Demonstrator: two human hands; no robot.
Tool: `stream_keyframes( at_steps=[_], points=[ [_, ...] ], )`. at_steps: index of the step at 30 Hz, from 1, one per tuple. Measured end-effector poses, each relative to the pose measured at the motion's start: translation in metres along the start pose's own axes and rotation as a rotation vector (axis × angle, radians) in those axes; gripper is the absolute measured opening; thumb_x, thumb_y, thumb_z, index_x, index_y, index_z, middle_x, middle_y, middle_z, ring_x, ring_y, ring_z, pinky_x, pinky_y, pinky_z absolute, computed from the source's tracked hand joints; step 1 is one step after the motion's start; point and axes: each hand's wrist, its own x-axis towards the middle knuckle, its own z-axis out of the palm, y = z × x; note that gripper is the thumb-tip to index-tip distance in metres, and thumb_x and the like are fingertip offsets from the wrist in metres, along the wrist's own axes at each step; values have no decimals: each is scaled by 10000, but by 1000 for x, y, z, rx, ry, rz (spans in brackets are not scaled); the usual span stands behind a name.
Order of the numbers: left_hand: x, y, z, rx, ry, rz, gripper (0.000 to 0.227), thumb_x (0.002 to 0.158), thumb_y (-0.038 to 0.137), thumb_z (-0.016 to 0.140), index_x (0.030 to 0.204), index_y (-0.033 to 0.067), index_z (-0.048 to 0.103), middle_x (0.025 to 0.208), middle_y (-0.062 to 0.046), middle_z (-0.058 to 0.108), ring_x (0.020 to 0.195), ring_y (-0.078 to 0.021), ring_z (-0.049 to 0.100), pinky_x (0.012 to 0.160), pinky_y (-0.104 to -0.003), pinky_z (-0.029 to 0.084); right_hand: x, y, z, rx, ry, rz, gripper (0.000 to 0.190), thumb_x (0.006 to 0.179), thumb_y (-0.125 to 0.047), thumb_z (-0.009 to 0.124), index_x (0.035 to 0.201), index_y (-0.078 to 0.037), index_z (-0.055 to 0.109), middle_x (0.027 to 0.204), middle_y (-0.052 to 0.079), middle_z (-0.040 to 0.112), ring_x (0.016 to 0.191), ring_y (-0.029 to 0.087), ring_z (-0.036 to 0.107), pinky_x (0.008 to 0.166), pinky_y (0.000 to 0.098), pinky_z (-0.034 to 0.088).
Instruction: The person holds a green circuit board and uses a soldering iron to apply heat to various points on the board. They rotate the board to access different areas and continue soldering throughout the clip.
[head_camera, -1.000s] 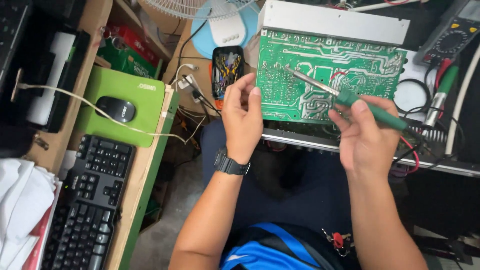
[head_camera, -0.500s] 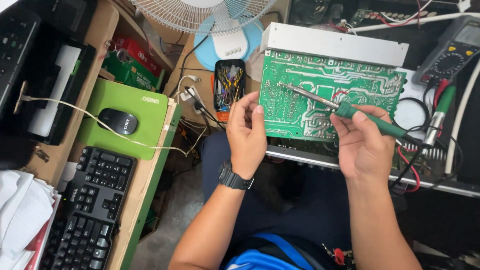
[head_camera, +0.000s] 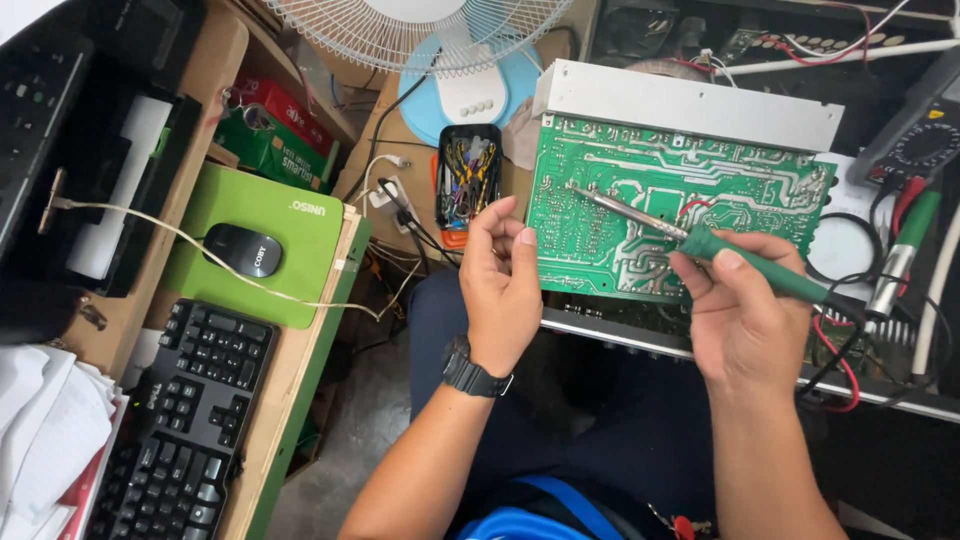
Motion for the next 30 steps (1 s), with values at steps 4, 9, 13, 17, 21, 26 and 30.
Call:
stream_keyframes(
  at_steps=[4,9,13,17,21,26,30],
  points=[
    [0,0,0,16,0,-14,392,1179,240,626,1536,77,628,1150,-9,688,970,-129,667,825,-313,578,0,-3,-2,4,18,7,162,1009,-37,781,1132,-113,707,1166,99,765,1168,300,811,1060,478,788],
    [0,2,-1,6,-1,5,389,1191,229,624,1544,65,616,1147,-22,684,972,-142,664,896,-338,591,5,-1,-9,42,31,9,161,990,-50,766,1129,-109,710,1140,100,762,1096,316,813,1031,478,770],
    [0,-1,0,-4,5,-1,389,1188,223,632,1543,63,622,1147,-21,680,970,-139,655,890,-334,584,10,-10,-15,49,17,-4,148,1020,-41,754,1139,-119,711,1100,81,776,1089,306,826,1027,480,770],
    [0,-1,0,22,14,12,390,1187,225,633,1543,64,621,1146,-18,689,968,-137,663,877,-328,586,10,-16,-23,1,49,-22,141,1017,-70,754,1139,-125,708,1143,74,764,1104,285,811,1026,462,778],
    [-1,-2,1,8,20,8,381,1187,205,635,1542,70,618,1132,-9,682,958,-128,656,859,-317,581,9,-12,-34,-11,10,-30,131,1024,-68,746,1139,-124,714,1178,81,745,1164,288,780,1057,490,774],
    [-1,-3,2,16,33,29,373,1188,209,637,1534,71,619,1126,-9,691,933,-120,655,815,-304,571,9,-9,-32,-27,-35,-37,130,1029,-63,758,1147,-100,715,1166,90,761,1105,280,791,1041,465,783],
    [-2,-3,2,13,32,23,383,1189,228,637,1537,69,614,1130,-15,698,947,-131,667,841,-316,584,12,-9,-26,-55,-61,-40,158,1028,-65,763,1172,-57,696,1135,124,773,1056,312,824,1014,452,794]
  ],
)
